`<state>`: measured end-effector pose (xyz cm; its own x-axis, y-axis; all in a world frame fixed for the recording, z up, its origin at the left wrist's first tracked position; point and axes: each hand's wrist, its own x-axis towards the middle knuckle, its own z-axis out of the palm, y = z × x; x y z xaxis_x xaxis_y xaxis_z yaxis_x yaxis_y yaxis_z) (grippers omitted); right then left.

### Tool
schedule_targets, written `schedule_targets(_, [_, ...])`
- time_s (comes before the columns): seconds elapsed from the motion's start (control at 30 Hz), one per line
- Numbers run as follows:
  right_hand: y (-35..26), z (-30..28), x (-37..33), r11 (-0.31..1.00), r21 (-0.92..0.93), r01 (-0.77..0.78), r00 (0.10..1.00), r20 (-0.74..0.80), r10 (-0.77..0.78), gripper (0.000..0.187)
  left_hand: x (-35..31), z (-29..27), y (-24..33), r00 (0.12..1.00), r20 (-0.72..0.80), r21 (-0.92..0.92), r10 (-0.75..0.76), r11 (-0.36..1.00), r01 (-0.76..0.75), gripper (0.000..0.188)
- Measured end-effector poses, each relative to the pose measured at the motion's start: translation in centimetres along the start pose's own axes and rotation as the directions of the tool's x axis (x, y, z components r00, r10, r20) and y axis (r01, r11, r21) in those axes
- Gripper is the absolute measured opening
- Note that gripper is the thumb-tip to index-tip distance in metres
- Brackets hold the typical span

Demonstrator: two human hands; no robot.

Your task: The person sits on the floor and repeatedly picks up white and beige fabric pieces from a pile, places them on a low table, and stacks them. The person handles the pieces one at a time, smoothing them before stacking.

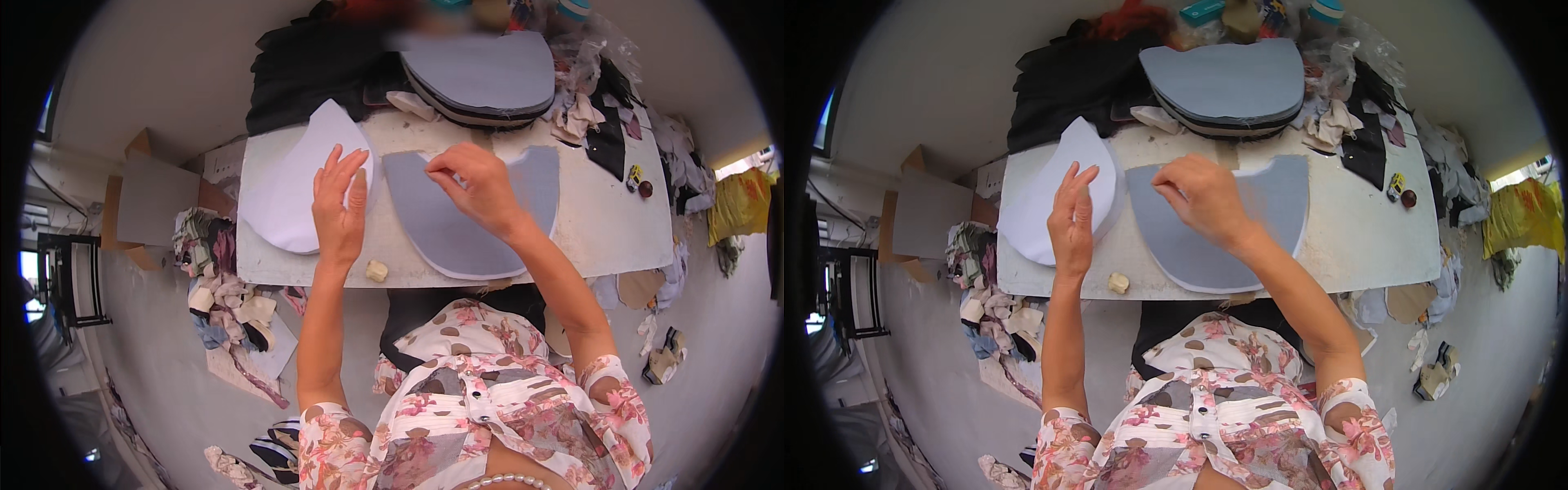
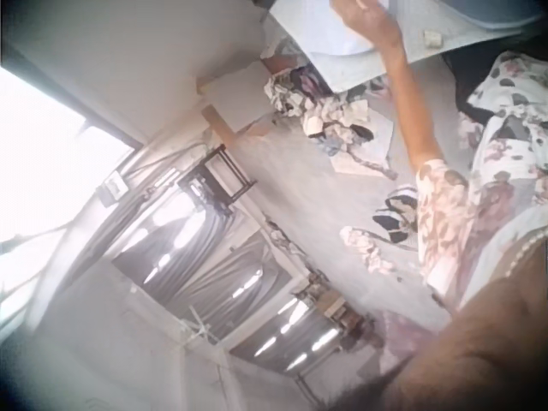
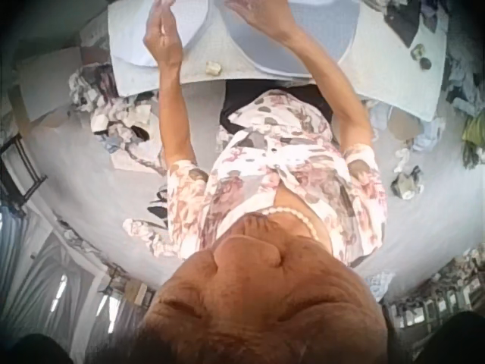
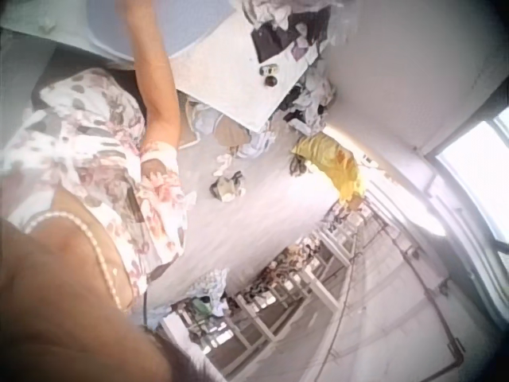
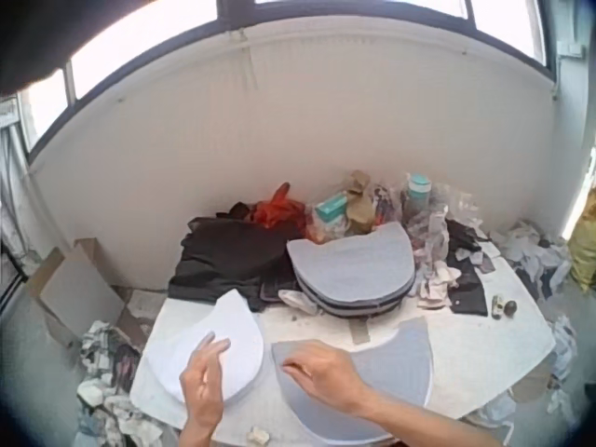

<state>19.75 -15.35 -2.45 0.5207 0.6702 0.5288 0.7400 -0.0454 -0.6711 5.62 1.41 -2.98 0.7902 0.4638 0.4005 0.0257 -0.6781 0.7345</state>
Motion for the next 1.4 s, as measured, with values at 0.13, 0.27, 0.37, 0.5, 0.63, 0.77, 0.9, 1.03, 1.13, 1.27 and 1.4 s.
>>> schedule_targets(0.13, [-2.3, 10.1, 3.0, 0.993, 0.105, 0.046, 0.973, 0.220, -0.068, 0.017, -1.4, -6.3, -3.9, 0.822, -0.481, -0.305, -0.305, 0.937, 0.169, 0.042])
schedule_targets(0.27, [-3.5, 18.0, 3.8, 0.978, -0.123, 0.170, 0.939, 0.321, -0.123, 0.023, -3.6, -9.3, -7.7, 0.661, -0.617, -0.347, -0.427, 0.902, 0.259, 0.039])
schedule_targets(0.37, [-3.4, 20.2, 4.0, 0.973, -0.132, 0.189, 0.894, 0.433, -0.115, 0.018, -5.6, -9.9, -10.6, 0.639, -0.631, -0.328, -0.440, 0.898, 0.294, 0.037])
schedule_targets(0.5, [-2.7, 20.0, 4.2, 0.977, -0.097, 0.188, 0.885, 0.448, -0.127, 0.011, -6.1, -8.8, -12.2, 0.671, -0.621, -0.164, -0.405, 0.904, 0.395, 0.038])
schedule_targets(0.63, [-2.7, 20.0, 4.5, 0.971, -0.109, 0.212, 0.881, 0.451, -0.142, 0.014, -6.8, -7.5, -14.2, 0.791, -0.540, 0.192, -0.288, 0.873, 0.449, 0.041])
schedule_targets(0.77, [-2.4, 19.1, 5.2, 0.999, -0.051, -0.001, 0.870, 0.492, 0.026, 0.014, -7.9, -6.8, -14.8, 0.833, -0.434, 0.471, -0.344, 0.701, 0.535, 0.051])
schedule_targets(0.9, [-0.8, 17.0, 6.7, 0.972, 0.078, -0.222, 0.857, 0.492, 0.156, 0.017, -8.1, -6.5, -15.1, 0.826, -0.417, 0.500, -0.378, 0.664, 0.556, 0.053])
schedule_targets(1.03, [0.6, 13.9, 8.9, 0.795, 0.404, -0.454, 0.850, 0.463, 0.251, 0.019, -8.3, -6.4, -15.4, 0.828, -0.428, 0.542, -0.363, 0.629, 0.557, 0.052])
schedule_targets(1.13, [0.8, 8.9, 10.8, 0.589, 0.627, -0.510, 0.860, 0.395, 0.324, 0.019, -8.3, -6.5, -16.0, 0.831, -0.428, 0.565, -0.354, 0.613, 0.552, 0.052])
schedule_targets(1.27, [1.9, 1.2, 11.6, 0.416, 0.819, -0.396, 0.917, 0.327, 0.229, 0.015, -8.3, -7.0, -15.2, 0.817, -0.420, 0.610, -0.394, 0.544, 0.576, 0.053])
schedule_targets(1.4, [-0.4, -2.9, 9.0, 0.762, 0.605, -0.231, 0.972, 0.178, 0.153, 0.011, -5.7, -6.7, -4.4, 0.857, -0.470, 0.127, -0.212, 0.944, 0.303, 0.041])
